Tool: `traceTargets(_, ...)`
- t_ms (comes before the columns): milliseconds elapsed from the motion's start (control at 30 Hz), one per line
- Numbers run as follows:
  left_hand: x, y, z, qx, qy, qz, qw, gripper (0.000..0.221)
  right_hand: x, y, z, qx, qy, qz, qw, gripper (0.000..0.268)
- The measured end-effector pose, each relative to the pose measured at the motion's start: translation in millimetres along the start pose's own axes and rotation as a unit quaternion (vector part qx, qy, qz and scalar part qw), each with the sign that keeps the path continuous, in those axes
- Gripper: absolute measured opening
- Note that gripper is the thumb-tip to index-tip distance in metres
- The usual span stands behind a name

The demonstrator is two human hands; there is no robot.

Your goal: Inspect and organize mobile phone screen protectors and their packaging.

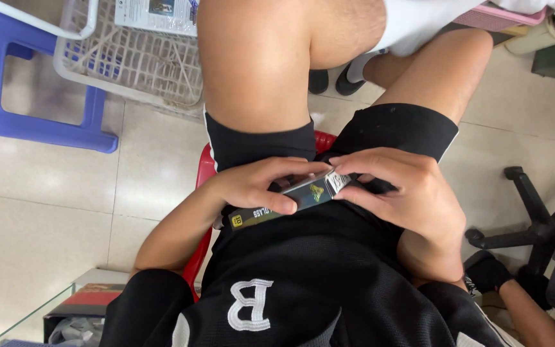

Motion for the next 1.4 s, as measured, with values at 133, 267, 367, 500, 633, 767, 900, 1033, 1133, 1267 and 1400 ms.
traceTargets(133, -9.0, 10.1, 5.1, -0.018, -0.03, 0.078, 0.996, 0.094, 6.5, -9.5, -7.9, 0.062, -0.024, -0.045, 0.997, 0.034)
traceTargets(267, -15.0, 11.5, 4.4, -0.019, -0.056, 0.127, 0.99, 0.097, 0.8, -5.4, -10.9, 0.077, -0.071, -0.064, 0.992, 0.035)
traceTargets(367, -16.0, 15.7, 6.3, -0.009, -0.052, 0.165, 0.985, 0.097, -2.3, -0.5, -12.3, 0.075, -0.099, -0.072, 0.99, 0.036)
traceTargets(500, -5.1, 42.0, 7.5, -0.041, 0.011, 0.274, 0.961, 0.099, -2.7, -2.1, -7.4, 0.119, -0.096, -0.082, 0.985, 0.034)
traceTargets(633, 11.4, 62.3, -0.6, -0.059, 0.093, 0.381, 0.918, 0.102, -8.6, -1.5, 3.6, 0.181, -0.044, -0.116, 0.976, 0.031)
traceTargets(767, 23.0, 63.3, -2.8, -0.038, 0.13, 0.45, 0.882, 0.102, -16.9, 18.8, 3.3, 0.227, 0.007, -0.145, 0.963, 0.028)
traceTargets(900, 25.4, 52.4, -2.2, -0.072, 0.138, 0.469, 0.869, 0.104, -12.7, 43.9, -9.2, 0.255, 0.1, -0.168, 0.947, 0.028)
traceTargets(1033, 21.0, 58.2, 4.2, -0.164, 0.146, 0.453, 0.864, 0.107, 2.5, 54.7, -27.0, 0.29, 0.167, -0.138, 0.932, 0.027)
traceTargets(1133, 13.9, 57.5, 8.3, -0.161, 0.149, 0.455, 0.863, 0.106, 0.0, 45.1, -34.9, 0.322, 0.126, -0.098, 0.933, 0.013)
traceTargets(1267, 1.2, 67.1, 9.0, -0.198, 0.143, 0.509, 0.825, 0.104, 2.6, -3.4, -39.6, 0.34, 0.09, -0.112, 0.929, 0.024)
traceTargets(1400, 7.7, 67.0, 5.9, -0.231, 0.165, 0.515, 0.809, 0.102, 0.3, 13.4, -45.6, 0.327, 0.112, -0.152, 0.926, 0.046)
Point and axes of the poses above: each hand's wrist, its own z-axis towards the middle knuckle, its own x-axis out of the back of the hand, y = z × x, the point moved 8 cm from there along z, towards the middle knuckle, and after that the axes turned 11 degrees about -x, right-handed, at the moved point
